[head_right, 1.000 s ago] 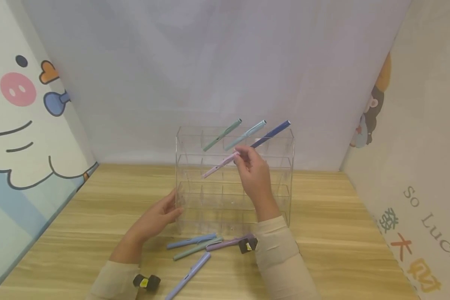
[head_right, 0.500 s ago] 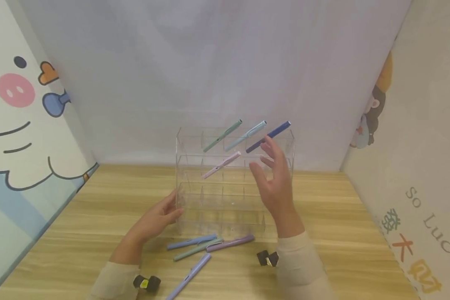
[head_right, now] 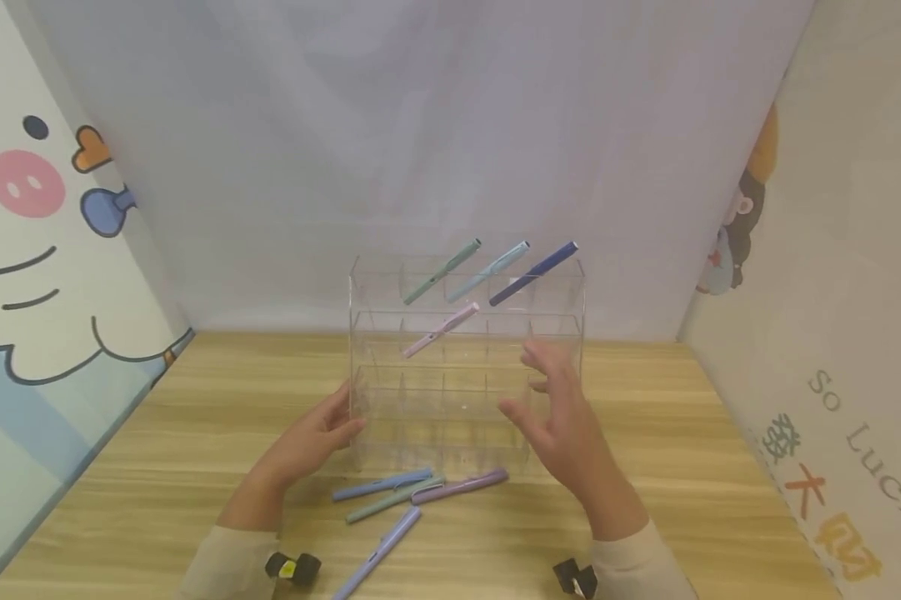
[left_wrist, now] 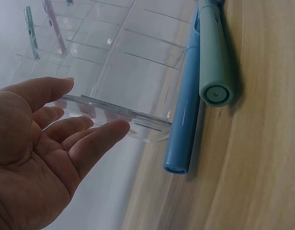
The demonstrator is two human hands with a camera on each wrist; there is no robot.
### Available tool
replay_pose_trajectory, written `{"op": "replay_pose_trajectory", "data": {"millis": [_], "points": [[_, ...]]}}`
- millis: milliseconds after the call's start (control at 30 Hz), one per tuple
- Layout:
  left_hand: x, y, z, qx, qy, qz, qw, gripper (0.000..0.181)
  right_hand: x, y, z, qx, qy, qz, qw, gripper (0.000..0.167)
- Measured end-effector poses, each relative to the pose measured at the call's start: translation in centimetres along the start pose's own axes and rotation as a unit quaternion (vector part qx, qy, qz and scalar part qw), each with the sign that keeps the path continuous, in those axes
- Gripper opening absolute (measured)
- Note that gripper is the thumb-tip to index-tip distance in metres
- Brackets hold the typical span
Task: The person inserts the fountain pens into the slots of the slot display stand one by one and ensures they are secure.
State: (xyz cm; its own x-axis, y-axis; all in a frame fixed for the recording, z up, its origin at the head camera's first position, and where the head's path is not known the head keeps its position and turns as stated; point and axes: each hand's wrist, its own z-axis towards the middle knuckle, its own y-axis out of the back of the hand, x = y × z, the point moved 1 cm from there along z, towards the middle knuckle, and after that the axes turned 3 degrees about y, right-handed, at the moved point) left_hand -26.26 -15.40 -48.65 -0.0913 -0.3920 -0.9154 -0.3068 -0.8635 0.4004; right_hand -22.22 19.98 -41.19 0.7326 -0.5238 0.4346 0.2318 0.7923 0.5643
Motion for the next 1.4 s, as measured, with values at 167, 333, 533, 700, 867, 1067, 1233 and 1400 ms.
{"op": "replay_pose_trajectory", "data": {"millis": [167,333,533,700,867,1067,1233,1400], "points": [[-0.2,0.0,-0.2,0.006,0.009,0.002,0.9999,0.072,0.0,0.4,-0.9,0.1,-0.029,-0.053,0.9932,0.062],[-0.3,0.1,-0.4,0.007,0.003,0.005,1.0,0.073,0.3,0.3,-1.0,0.194,-0.059,-0.07,0.9767,0.055],[-0.1,0.2,-0.4,0.014,0.001,-0.004,0.9999,0.075,0.8,-0.7,-1.4,0.317,-0.088,-0.076,0.9413,0.044],[-0.1,0.2,-0.4,0.015,-0.001,-0.009,0.9998,0.073,1.6,-2.0,-1.5,0.34,-0.091,-0.106,0.93,0.031],[-0.3,0.1,-0.5,0.018,-0.003,-0.01,0.9998,0.072,2.6,-2.7,-1.7,0.346,-0.091,-0.125,0.9254,0.026],[-0.4,0.0,-0.5,0.018,-0.006,-0.011,0.9998,0.072,2.4,-4.0,-2.6,0.4,-0.116,-0.15,0.8968,0.034],[-0.6,0.0,-0.6,0.019,-0.005,-0.017,0.9997,0.071,2.0,-4.6,-3.4,0.405,-0.125,-0.157,0.8922,0.038],[-0.5,0.1,-0.4,0.014,0.002,-0.013,0.9998,0.071,2.0,-4.6,-3.4,0.397,-0.119,-0.17,0.8942,0.034]]}}
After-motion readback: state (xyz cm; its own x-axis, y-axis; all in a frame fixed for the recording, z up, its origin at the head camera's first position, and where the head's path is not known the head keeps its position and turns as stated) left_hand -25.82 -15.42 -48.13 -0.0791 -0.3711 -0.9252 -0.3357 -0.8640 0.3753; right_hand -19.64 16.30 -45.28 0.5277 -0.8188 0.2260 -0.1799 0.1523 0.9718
